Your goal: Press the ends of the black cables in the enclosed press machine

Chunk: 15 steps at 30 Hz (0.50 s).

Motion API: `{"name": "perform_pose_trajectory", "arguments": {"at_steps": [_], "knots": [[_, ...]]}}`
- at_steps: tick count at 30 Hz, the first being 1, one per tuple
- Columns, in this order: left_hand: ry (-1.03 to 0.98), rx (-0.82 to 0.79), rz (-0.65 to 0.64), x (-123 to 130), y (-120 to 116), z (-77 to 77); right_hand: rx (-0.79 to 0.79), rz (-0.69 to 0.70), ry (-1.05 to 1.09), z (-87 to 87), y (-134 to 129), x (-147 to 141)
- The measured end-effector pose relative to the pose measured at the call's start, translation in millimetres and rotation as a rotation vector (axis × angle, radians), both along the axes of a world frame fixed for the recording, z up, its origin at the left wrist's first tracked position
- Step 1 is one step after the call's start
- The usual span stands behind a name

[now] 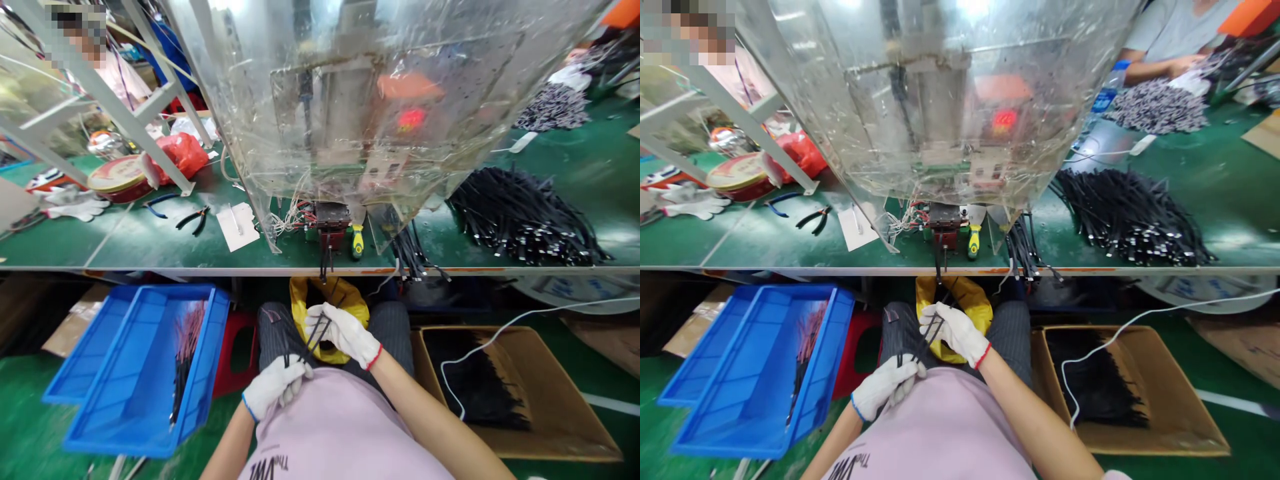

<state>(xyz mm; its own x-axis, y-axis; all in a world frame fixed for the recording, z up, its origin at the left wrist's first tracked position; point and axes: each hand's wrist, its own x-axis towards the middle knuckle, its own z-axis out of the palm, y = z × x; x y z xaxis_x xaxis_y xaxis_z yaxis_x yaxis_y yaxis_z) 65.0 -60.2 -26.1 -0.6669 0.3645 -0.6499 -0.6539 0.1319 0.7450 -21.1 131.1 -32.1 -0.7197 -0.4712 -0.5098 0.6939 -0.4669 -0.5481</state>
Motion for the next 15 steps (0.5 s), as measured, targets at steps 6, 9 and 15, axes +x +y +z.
{"name": "perform_pose_trajectory", "arguments": {"at_steps": [6, 9, 15], "knots": [[0.005, 0.032, 0.074, 2, 10, 6.0, 0.140, -0.063, 0.040, -1.4, 6, -8], [-0.013, 0.100, 0.097, 5, 13, 10.2, 0.202, -0.098, 0.021, -2.0, 8, -18], [0.014, -0.043, 0.108, 5, 20, 9.5, 0.310, -0.220, 0.055, -20.4, 6, -34]]}}
